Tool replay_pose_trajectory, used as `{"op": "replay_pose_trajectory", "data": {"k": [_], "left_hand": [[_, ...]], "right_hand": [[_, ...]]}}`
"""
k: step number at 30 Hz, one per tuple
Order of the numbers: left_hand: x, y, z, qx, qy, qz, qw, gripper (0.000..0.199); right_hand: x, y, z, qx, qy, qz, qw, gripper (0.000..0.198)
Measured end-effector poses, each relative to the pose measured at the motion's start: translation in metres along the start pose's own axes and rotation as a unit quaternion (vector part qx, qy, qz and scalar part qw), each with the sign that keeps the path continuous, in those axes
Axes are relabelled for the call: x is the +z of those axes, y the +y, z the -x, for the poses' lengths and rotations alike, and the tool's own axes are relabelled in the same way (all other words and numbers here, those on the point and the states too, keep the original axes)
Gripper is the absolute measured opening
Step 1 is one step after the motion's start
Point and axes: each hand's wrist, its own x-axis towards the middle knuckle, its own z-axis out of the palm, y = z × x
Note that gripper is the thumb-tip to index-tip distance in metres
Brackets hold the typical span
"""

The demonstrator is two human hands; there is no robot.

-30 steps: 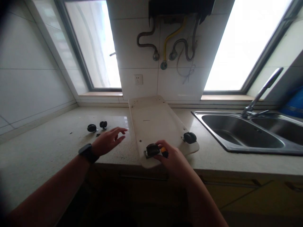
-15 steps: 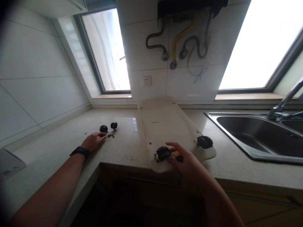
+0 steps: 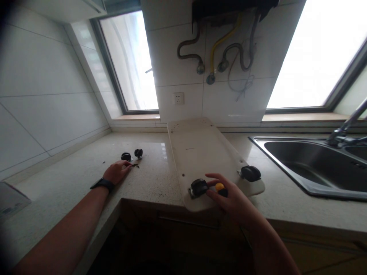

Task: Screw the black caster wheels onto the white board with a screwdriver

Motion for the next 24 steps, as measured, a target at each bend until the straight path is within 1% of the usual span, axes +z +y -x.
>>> {"op": "replay_pose_trajectory", "data": {"k": [3, 5, 6, 8, 11, 12, 14, 15, 16, 17, 19, 21, 23, 24], "left_hand": [[-0.004, 0.013, -0.001, -0.014, 0.029, 0.049, 0.998, 0.031], [-0.003, 0.033, -0.001, -0.011, 0.044, 0.097, 0.994, 0.032], [-0.002, 0.047, 0.0, -0.004, 0.047, 0.126, 0.991, 0.033], [0.001, 0.082, 0.005, 0.016, 0.037, 0.186, 0.982, 0.034], [0.005, 0.146, 0.026, 0.054, 0.003, 0.263, 0.963, 0.035], [0.005, 0.167, 0.035, 0.07, -0.015, 0.296, 0.952, 0.034], [0.003, 0.205, 0.056, 0.101, -0.093, 0.41, 0.902, 0.028], [0.001, 0.219, 0.066, 0.119, -0.118, 0.435, 0.885, 0.024], [0.0, 0.231, 0.075, 0.14, -0.13, 0.445, 0.875, 0.019], [-0.001, 0.24, 0.082, 0.171, -0.139, 0.441, 0.87, 0.016], [0.0, 0.251, 0.09, 0.222, -0.155, 0.439, 0.857, 0.013], [0.003, 0.254, 0.092, 0.241, -0.166, 0.446, 0.846, 0.015], [0.008, 0.253, 0.09, 0.231, -0.163, 0.454, 0.845, 0.017], [0.01, 0.252, 0.089, 0.225, -0.157, 0.454, 0.848, 0.019]], "right_hand": [[0.0, -0.001, -0.001, 0.014, 0.006, -0.006, 1.0, 0.056], [-0.001, -0.002, -0.001, 0.022, 0.001, -0.014, 1.0, 0.056], [-0.002, -0.002, -0.002, 0.027, -0.002, -0.019, 0.999, 0.056], [-0.005, -0.002, -0.003, 0.039, -0.005, -0.025, 0.999, 0.055], [-0.011, -0.001, -0.005, 0.055, 0.0, -0.031, 0.998, 0.05], [-0.012, -0.001, -0.006, 0.058, 0.009, -0.039, 0.998, 0.048], [-0.015, 0.001, -0.008, 0.063, 0.036, -0.077, 0.994, 0.041], [-0.015, 0.002, -0.009, 0.066, 0.056, -0.109, 0.99, 0.037], [-0.015, 0.003, -0.01, 0.067, 0.075, -0.153, 0.983, 0.035], [-0.015, 0.004, -0.011, 0.067, 0.095, -0.2, 0.973, 0.032], [-0.015, 0.007, -0.013, 0.061, 0.129, -0.282, 0.949, 0.027], [-0.015, 0.01, -0.015, 0.063, 0.15, -0.329, 0.93, 0.025], [-0.016, 0.011, -0.016, 0.063, 0.158, -0.341, 0.925, 0.032], [-0.017, 0.011, -0.016, 0.043, 0.159, -0.309, 0.937, 0.037]]}}
